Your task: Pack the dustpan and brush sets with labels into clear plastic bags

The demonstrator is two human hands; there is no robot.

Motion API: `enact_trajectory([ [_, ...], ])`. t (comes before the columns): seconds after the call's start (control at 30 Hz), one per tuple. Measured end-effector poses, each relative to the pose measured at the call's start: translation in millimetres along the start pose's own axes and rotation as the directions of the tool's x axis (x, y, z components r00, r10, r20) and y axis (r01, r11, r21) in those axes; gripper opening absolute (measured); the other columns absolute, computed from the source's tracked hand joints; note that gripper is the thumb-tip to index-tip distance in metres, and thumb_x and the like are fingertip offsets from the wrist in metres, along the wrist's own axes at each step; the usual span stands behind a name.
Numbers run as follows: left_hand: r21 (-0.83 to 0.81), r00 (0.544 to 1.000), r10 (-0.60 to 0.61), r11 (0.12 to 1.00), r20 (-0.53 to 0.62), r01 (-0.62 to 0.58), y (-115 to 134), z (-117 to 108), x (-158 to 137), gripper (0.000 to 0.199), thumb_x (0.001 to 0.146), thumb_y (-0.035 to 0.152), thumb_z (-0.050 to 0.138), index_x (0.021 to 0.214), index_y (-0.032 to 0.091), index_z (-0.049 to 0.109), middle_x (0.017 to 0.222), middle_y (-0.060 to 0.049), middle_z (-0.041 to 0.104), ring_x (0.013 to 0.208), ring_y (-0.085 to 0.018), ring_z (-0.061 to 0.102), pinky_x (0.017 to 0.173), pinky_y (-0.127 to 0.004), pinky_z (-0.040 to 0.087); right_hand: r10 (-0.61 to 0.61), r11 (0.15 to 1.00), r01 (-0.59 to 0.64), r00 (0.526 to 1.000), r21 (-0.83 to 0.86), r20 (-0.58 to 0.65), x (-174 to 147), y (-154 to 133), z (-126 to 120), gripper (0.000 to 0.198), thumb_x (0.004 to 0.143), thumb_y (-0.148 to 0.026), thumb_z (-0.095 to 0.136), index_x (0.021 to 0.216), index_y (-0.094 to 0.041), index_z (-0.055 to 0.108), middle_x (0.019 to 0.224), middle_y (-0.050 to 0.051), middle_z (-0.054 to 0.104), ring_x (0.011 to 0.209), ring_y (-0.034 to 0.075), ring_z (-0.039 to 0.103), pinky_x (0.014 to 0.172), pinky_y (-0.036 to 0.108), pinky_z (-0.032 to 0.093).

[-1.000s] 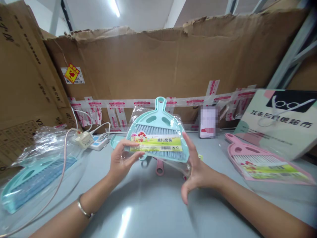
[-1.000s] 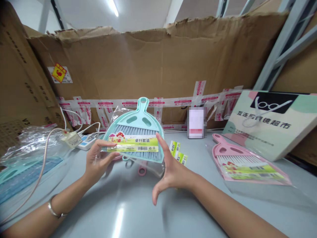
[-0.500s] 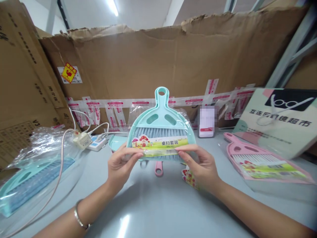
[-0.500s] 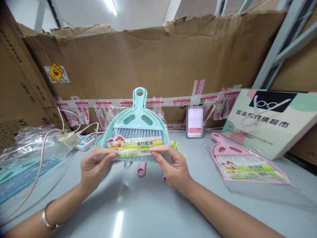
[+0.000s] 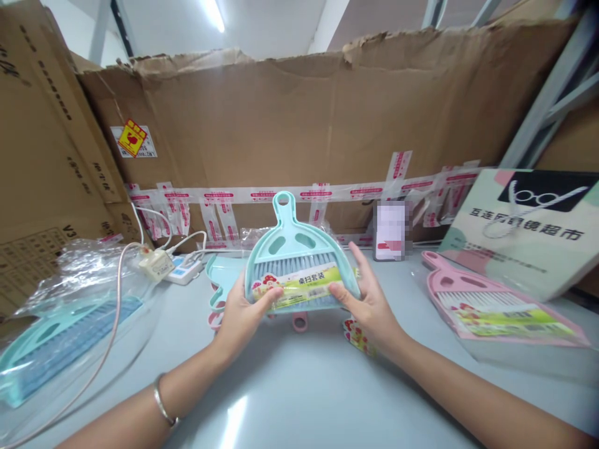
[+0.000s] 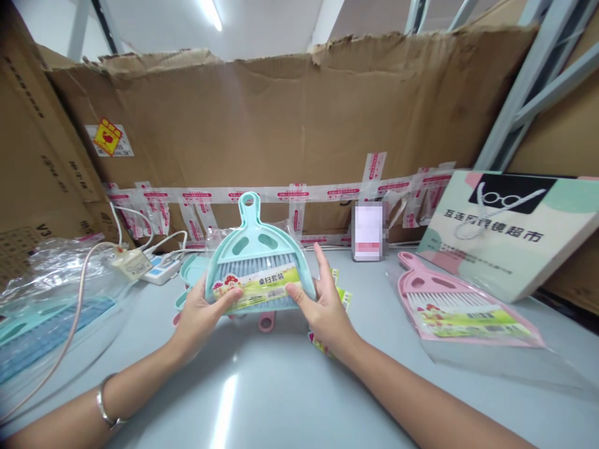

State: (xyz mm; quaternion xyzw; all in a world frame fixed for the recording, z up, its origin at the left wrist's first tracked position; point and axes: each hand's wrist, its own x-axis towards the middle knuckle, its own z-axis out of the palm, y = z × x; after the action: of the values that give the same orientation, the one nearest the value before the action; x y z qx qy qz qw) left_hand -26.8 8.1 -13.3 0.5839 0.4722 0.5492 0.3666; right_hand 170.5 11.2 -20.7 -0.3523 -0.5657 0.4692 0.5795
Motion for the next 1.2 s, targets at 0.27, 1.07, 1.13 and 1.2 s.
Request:
enact_trajectory([
  [0.27,-0.111,0.976,0.06,0.993,0.209,-0.037,-3.5,-2.7,4.3,0.026,0.085,0.042,0.042,0.092,0.017,0.045,0.069,0.002,0.059,0.048,-0.01,0.057,0.049,-0.025,0.052,0.061,0.997,-0.062,0.998,-0.046,-0.018,12.0,11.9,-6.5,0.041,0.079,-0.047,0.053,0.11,-0.02,0.051,0.103,0.006,0.064,0.093,0.022,0.061,0.077,0.035,0.052],
  [1.07,-0.203,0.937,0.258,0.956,0.236,-0.212,2.0,-12.8,-6.4,0.039,0.088,0.039,0.038,0.121,0.019,0.031,0.064,0.001,0.062,0.046,-0.011,0.057,0.05,-0.025,0.047,0.337,0.907,-0.417,0.652,0.049,-0.679,-34.5,-54.3,-196.5,0.023,0.044,-0.033,0.079,0.056,-0.017,0.068,0.065,0.02,0.068,0.048,0.024,0.062,0.046,0.037,0.043],
  [1.13,-0.138,0.932,0.253,0.965,0.26,-0.224,3.8,-12.2,-5.9,0.04,0.087,0.04,0.04,0.121,0.02,0.032,0.063,0.002,0.061,0.046,-0.011,0.056,0.05,-0.024,0.047,0.293,0.887,-0.461,0.591,-0.017,-0.752,-47.3,-45.3,-237.3,0.024,0.04,-0.039,0.078,0.046,-0.02,0.066,0.061,0.023,0.066,0.038,0.019,0.057,0.037,0.034,0.033],
  [1.2,-0.02,0.946,0.223,0.974,0.234,-0.225,9.8,-13.7,-3.5,0.037,0.086,0.04,0.042,0.117,0.02,0.039,0.054,0.005,0.055,0.04,-0.009,0.049,0.045,-0.021,0.042,0.267,0.858,-0.509,0.559,-0.07,-0.785,-53.8,-35.3,-264.2,0.024,0.038,-0.043,0.075,0.043,-0.022,0.065,0.058,0.023,0.065,0.034,0.017,0.054,0.036,0.035,0.03],
])
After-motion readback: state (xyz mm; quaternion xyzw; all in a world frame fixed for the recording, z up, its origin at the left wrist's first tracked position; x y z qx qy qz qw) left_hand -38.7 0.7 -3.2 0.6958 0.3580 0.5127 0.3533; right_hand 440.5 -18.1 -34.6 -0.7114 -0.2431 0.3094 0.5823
